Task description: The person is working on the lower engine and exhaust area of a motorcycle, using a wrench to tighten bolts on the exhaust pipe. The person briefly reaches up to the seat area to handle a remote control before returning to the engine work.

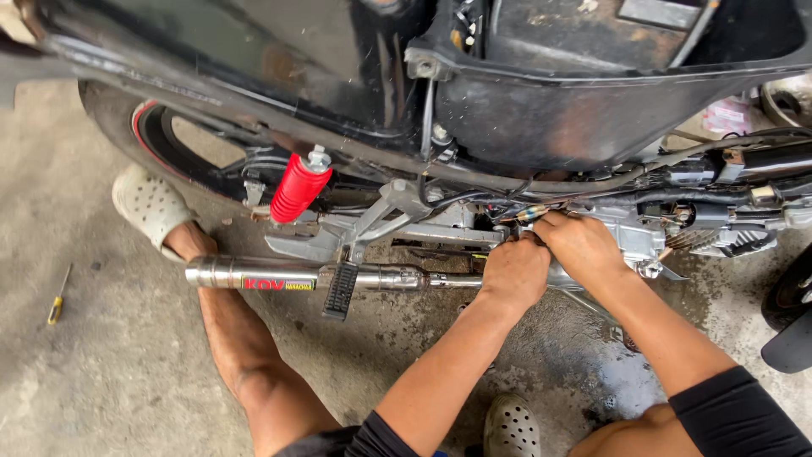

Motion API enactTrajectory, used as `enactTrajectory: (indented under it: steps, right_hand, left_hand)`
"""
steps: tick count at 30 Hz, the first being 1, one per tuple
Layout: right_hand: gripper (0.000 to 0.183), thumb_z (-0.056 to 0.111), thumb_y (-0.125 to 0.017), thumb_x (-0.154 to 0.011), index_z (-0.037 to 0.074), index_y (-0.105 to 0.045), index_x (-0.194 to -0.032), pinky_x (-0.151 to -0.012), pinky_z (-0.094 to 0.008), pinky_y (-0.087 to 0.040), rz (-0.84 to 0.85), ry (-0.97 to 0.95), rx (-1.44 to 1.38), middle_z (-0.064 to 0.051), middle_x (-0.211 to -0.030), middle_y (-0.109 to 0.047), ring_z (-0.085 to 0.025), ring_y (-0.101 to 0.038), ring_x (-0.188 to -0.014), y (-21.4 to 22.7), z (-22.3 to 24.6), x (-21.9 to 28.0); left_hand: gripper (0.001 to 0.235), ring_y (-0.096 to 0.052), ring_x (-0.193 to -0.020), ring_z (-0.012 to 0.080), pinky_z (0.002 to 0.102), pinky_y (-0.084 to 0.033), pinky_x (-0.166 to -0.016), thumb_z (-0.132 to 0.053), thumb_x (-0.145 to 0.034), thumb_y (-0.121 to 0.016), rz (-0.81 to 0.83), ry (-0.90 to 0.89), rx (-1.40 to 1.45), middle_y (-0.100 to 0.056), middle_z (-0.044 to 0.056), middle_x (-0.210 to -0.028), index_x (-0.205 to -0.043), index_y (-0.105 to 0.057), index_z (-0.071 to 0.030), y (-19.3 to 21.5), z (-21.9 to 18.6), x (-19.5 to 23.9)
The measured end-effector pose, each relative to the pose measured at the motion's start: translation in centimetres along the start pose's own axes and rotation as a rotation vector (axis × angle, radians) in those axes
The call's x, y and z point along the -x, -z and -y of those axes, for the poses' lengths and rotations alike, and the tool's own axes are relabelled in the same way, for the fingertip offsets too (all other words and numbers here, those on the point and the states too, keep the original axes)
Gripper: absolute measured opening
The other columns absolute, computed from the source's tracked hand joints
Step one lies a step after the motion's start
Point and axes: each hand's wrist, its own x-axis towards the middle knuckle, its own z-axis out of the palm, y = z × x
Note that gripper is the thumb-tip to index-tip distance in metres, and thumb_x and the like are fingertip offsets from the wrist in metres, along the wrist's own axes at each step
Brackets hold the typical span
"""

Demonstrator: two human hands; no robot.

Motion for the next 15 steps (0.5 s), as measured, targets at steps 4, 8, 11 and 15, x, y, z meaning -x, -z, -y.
enactTrajectory:
  steps: [4, 8, 11, 15]
  right_hand:
    - [0.016, 0.013, -0.060, -0.090, 0.028, -0.062, -0.086, -0.068, -0.034, -0.061, -0.034, -0.034, 0.035, 0.011, -0.077, -0.059, -0.018, -0.073, -0.072, 1.9, -0.2, 0.6]
    - [0.014, 0.015, -0.060, -0.089, 0.028, -0.062, -0.084, -0.067, -0.035, -0.061, -0.083, 0.022, 0.031, 0.010, -0.077, -0.058, -0.019, -0.072, -0.075, -1.0, -0.1, 0.3]
    - [0.013, 0.017, -0.060, -0.090, 0.029, -0.061, -0.085, -0.067, -0.033, -0.061, -0.110, 0.005, 0.023, 0.011, -0.077, -0.059, -0.017, -0.071, -0.076, -0.6, -0.7, 0.5]
    - [0.015, 0.016, -0.059, -0.092, 0.029, -0.064, -0.090, -0.068, -0.037, -0.062, -0.083, -0.059, -0.037, 0.010, -0.077, -0.060, -0.019, -0.072, -0.073, 0.1, -0.9, 0.4]
  left_hand:
    - [0.024, -0.075, -0.088, 0.0407, 0.047, -0.064, -0.074, -0.012, -0.074, -0.075, -0.003, 0.011, -0.032, -0.070, 0.027, -0.111, -0.092, -0.080, 0.003, 0.3, 0.0, 0.2]
    - [0.026, -0.075, -0.090, 0.0416, 0.048, -0.065, -0.076, -0.014, -0.073, -0.079, -0.003, 0.008, -0.042, -0.070, 0.027, -0.111, -0.093, -0.080, 0.002, -0.3, -0.2, -0.1]
    - [0.023, -0.074, -0.089, 0.0420, 0.048, -0.063, -0.075, -0.009, -0.074, -0.074, 0.012, 0.031, 0.001, -0.069, 0.028, -0.112, -0.091, -0.079, 0.005, 0.6, -0.3, 0.0]
    - [0.024, -0.075, -0.087, 0.0407, 0.048, -0.064, -0.074, -0.012, -0.073, -0.076, -0.014, 0.048, -0.035, -0.070, 0.027, -0.110, -0.091, -0.080, 0.002, 0.6, -0.1, 0.1]
